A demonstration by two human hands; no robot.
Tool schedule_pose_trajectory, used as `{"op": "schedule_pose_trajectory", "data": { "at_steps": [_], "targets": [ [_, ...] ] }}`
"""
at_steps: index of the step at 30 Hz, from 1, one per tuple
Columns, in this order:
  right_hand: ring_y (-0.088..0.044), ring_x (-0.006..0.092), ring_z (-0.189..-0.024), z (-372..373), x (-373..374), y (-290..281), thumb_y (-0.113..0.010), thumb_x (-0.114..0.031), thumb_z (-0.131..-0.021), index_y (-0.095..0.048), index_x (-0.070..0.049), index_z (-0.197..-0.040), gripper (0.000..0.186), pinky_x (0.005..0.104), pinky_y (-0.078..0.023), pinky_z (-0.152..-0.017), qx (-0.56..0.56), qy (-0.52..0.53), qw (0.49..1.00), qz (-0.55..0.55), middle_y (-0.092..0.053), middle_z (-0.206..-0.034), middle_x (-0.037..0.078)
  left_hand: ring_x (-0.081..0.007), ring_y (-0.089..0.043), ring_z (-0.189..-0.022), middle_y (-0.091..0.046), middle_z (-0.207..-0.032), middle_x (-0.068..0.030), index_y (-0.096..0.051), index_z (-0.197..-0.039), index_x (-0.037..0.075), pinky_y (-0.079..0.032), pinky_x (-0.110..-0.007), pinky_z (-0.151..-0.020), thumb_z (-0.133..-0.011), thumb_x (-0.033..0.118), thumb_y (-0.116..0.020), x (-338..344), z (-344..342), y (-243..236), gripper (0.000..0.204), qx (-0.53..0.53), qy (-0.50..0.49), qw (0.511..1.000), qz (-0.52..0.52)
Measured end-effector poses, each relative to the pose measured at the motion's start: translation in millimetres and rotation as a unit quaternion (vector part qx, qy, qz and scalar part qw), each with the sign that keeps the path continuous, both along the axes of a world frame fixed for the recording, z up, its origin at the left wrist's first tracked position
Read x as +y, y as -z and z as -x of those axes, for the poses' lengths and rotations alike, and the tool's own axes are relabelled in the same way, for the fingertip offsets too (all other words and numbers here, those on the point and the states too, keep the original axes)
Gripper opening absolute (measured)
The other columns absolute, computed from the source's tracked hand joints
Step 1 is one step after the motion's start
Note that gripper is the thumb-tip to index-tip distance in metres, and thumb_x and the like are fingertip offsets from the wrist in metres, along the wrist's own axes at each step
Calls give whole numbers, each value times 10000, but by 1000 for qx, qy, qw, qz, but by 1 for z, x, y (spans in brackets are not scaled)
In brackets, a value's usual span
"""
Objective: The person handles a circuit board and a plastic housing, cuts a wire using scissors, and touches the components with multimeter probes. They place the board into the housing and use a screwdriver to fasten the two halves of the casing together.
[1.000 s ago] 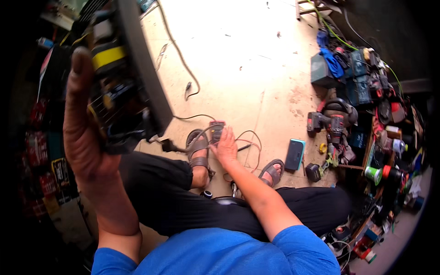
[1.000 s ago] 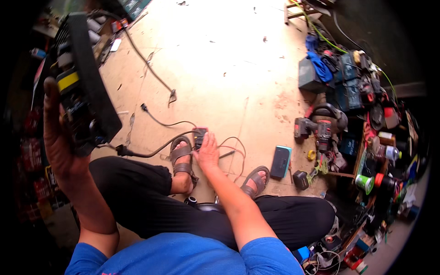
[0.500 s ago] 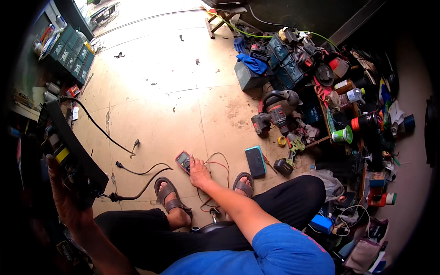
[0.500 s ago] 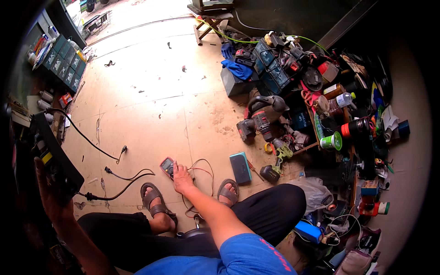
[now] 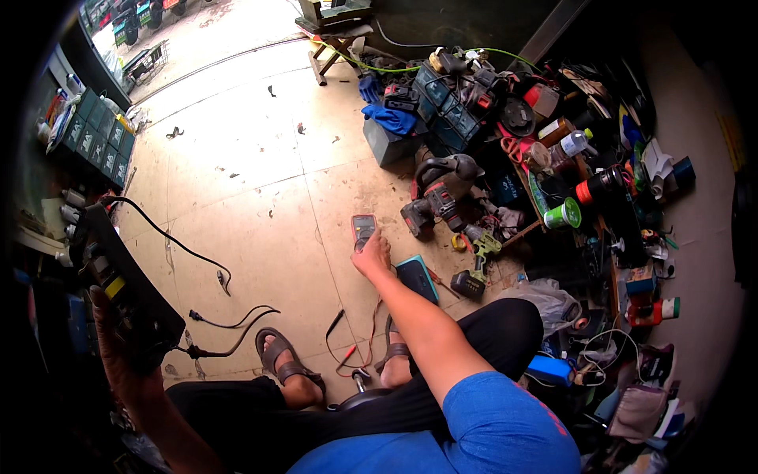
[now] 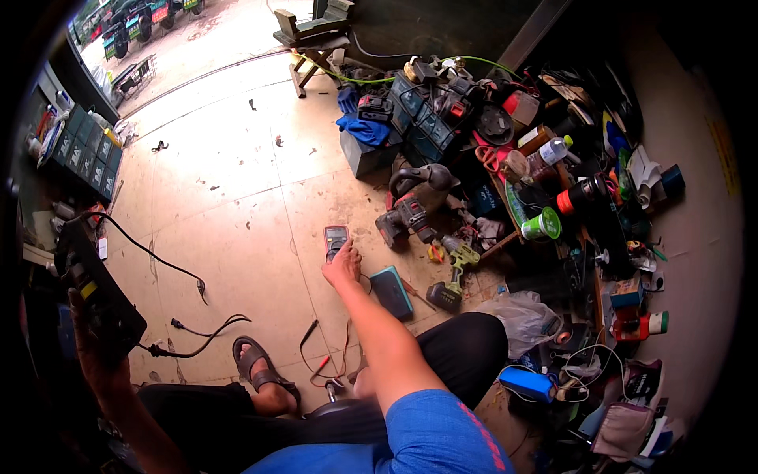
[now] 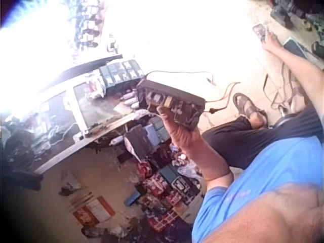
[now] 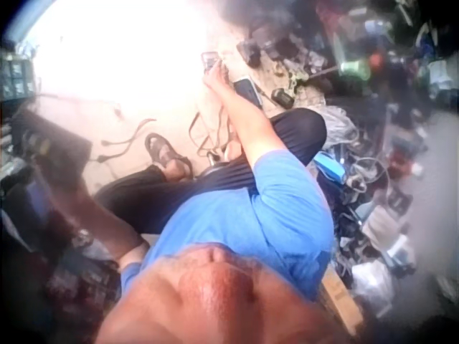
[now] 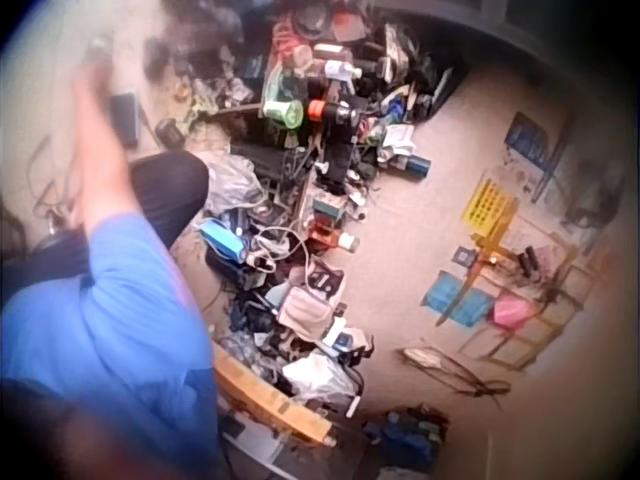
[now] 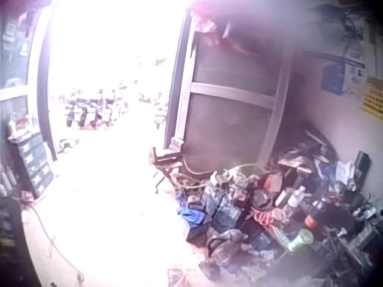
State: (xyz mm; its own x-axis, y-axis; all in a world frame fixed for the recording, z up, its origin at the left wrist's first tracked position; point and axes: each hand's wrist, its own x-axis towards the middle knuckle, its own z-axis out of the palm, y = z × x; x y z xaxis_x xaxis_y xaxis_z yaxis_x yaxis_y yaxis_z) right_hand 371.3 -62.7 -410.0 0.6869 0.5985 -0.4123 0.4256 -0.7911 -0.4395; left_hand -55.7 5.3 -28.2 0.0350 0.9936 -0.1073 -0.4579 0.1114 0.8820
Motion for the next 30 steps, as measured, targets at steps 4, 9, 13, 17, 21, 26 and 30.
{"op": "schedule_pose_trajectory", "data": {
  "at_steps": [4, 9, 13, 17, 21, 26, 30],
  "targets": [
    [-598, 431, -1358, -17, -15, 23, -855, -333, -837, -469, 51, -1550, 898, 493, -528, -1120, 15, -91, 984, 153, -616, -1437, 300, -166, -747, -1073, -727, -1281, -62, -596, -1508, 87, -652, -336, -871, -1058, 441, -735, -4, -50, -9, 590, 19, 6, 999, 40],
    [-803, 311, -940, -90, 71, -128, -787, -282, -874, -816, -29, -1046, 307, 451, -640, -841, 111, -235, 933, 249, -814, -1092, 183, -153, -758, -955, -755, -1199, -27, -586, -1522, 106, -637, -301, -729, -1086, 388, -706, -8, -66, -8, 533, 88, 41, 991, 89],
    [-805, 385, -942, -265, 72, -185, -754, -238, -896, -792, 26, -951, 272, 514, -645, -883, -149, -34, 988, -23, -804, -1089, 259, -163, -747, -924, -740, -1116, -70, -619, -1414, 23, -621, -300, -755, -1040, 474, -747, -11, -99, -12, 600, 151, 86, 982, 69],
    [-654, 407, -1277, -338, 21, -208, -682, -202, -993, -599, -3, -1322, 393, 487, -579, -1041, -382, 104, 918, -12, -625, -1375, 221, -160, -738, -866, -729, -1056, -74, -615, -1373, 13, -611, -300, -725, -1058, 476, -717, -20, -107, -6, 569, 190, 43, 979, 61],
    [-575, 426, -1383, -410, -34, -164, -847, -194, -894, -539, -85, -1460, 654, 509, -538, -1118, -407, 46, 912, 3, -565, -1467, 221, -155, -735, -864, -728, -1065, -71, -618, -1365, 12, -617, -302, -723, -1055, 481, -718, -14, -113, -5, 570, 214, 124, 967, 57],
    [-624, 435, -1318, -440, -37, -142, -817, -135, -912, -700, -95, -1320, 426, 502, -555, -1088, -391, 87, 916, 7, -600, -1425, 227, -158, -754, -851, -751, -1071, -73, -642, -1359, 8, -638, -301, -714, -1073, 456, -700, -11, -133, 3, 535, 214, 113, 968, 71],
    [-694, 446, -1180, -429, -34, -147, -726, -123, -974, -689, -23, -1257, 302, 504, -578, -1031, -404, 83, 911, 3, -661, -1299, 251, -152, -753, -840, -751, -1069, -77, -621, -1372, 10, -638, -303, -699, -1053, 466, -721, -13, -151, 2, 565, 218, 121, 966, 70]
  ]
}}
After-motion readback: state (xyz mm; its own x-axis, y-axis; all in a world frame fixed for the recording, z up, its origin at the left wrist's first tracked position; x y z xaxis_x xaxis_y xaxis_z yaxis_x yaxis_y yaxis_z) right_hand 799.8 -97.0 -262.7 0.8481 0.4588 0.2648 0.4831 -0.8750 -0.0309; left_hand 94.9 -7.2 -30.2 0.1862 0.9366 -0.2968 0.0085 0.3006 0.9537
